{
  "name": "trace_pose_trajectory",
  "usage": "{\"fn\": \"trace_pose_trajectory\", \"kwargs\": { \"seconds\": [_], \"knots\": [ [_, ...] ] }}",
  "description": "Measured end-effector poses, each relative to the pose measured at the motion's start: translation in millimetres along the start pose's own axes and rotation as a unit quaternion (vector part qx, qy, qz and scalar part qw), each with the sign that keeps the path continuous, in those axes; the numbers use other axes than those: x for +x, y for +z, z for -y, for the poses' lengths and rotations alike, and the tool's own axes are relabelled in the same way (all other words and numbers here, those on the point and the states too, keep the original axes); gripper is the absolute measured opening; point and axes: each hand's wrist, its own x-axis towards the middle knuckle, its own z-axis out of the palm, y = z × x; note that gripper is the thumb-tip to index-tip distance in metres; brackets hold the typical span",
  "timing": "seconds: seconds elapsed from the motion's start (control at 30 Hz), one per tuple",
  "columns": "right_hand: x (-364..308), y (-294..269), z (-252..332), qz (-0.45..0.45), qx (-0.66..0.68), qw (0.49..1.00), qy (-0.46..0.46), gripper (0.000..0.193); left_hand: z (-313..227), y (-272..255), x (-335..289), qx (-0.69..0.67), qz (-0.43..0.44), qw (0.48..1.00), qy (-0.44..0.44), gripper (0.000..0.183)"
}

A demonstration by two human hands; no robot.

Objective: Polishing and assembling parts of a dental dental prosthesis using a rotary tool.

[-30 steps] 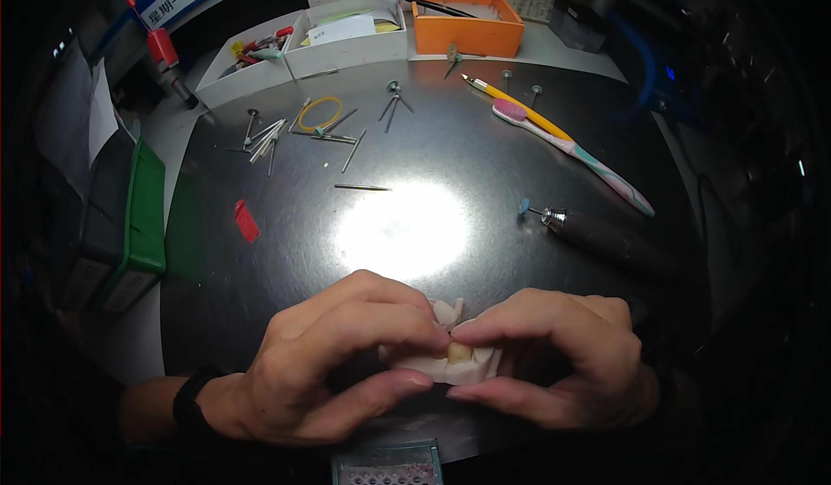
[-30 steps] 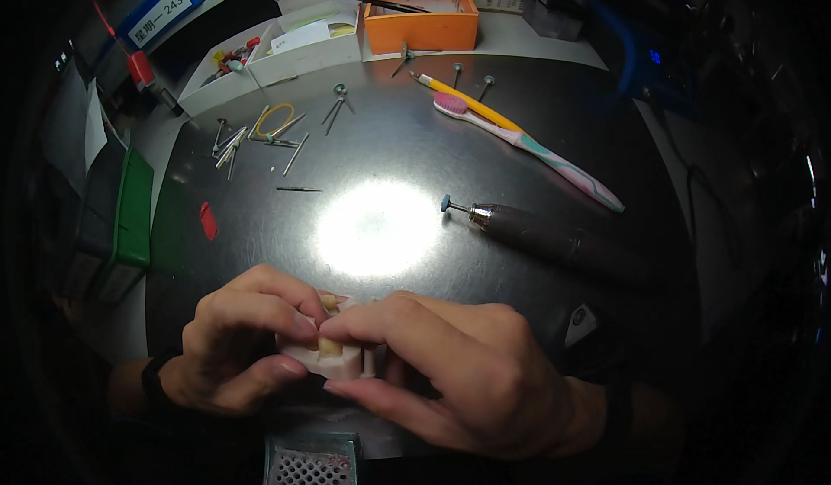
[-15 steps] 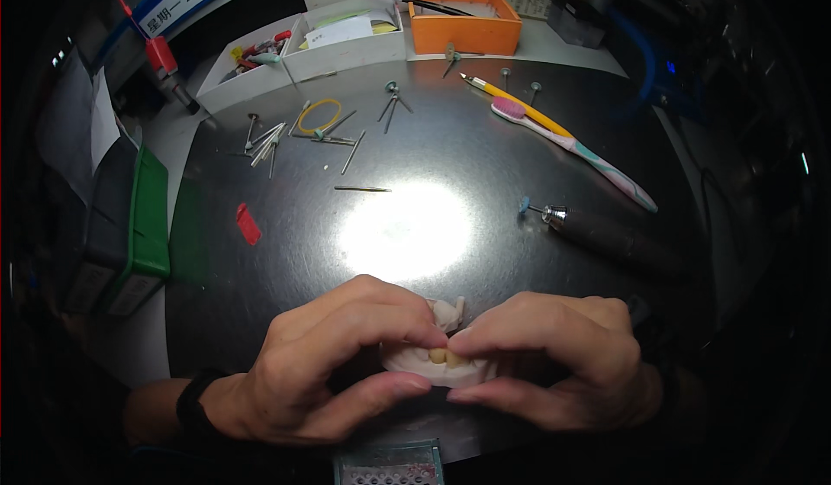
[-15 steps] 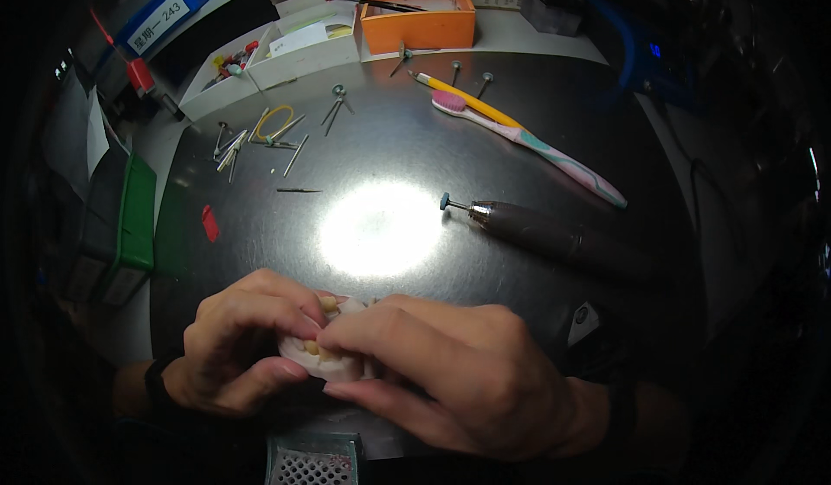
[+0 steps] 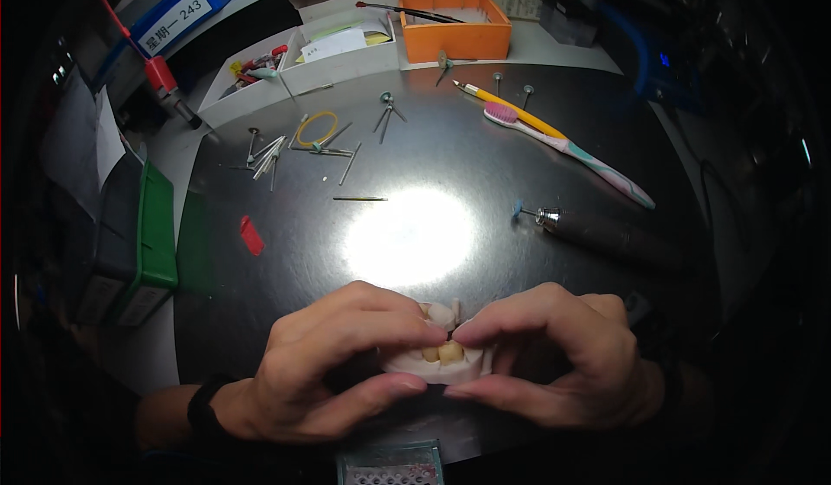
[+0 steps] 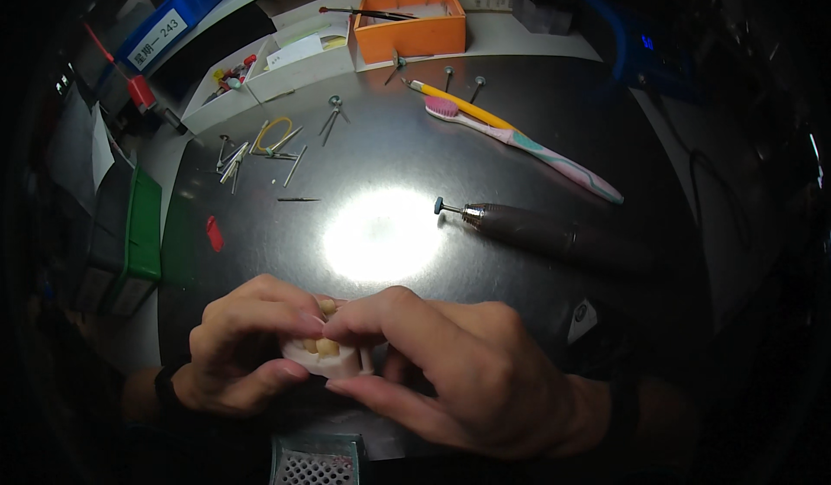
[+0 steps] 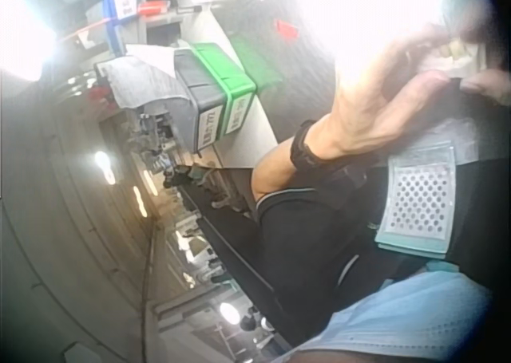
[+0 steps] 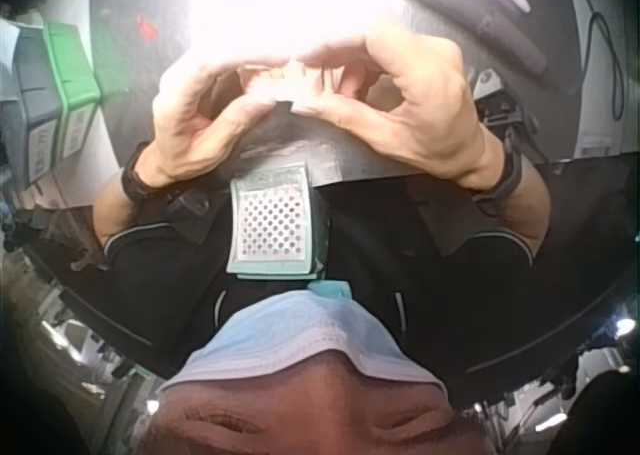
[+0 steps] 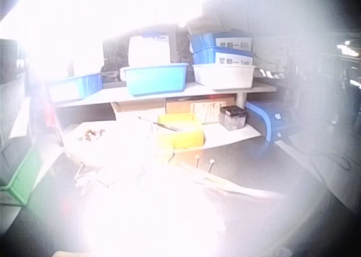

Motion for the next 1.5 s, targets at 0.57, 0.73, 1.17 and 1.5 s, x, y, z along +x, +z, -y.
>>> {"fn": "trace_pose_trajectory", "kwargs": {
  "seconds": [0.57,0.73,1.17,1.5],
  "knots": [
    [0.1,-2.4,3.1,0.023,-0.01,1.0,-0.008,0.031,-11.6,-5.8,1.7,0.014,0.046,0.998,-0.037,0.032],
    [-2.7,-0.7,2.0,0.018,0.003,1.0,0.006,0.029,-8.4,-4.8,1.4,0.013,0.039,0.999,-0.02,0.034],
    [-1.0,-4.9,3.6,0.028,-0.016,0.999,0.014,0.035,-9.9,-4.0,1.9,0.005,0.03,0.999,-0.022,0.035],
    [-1.5,-5.3,4.4,0.03,-0.005,0.999,0.011,0.033,-10.3,-3.0,2.5,0.012,0.019,1.0,-0.015,0.036]
  ]
}}
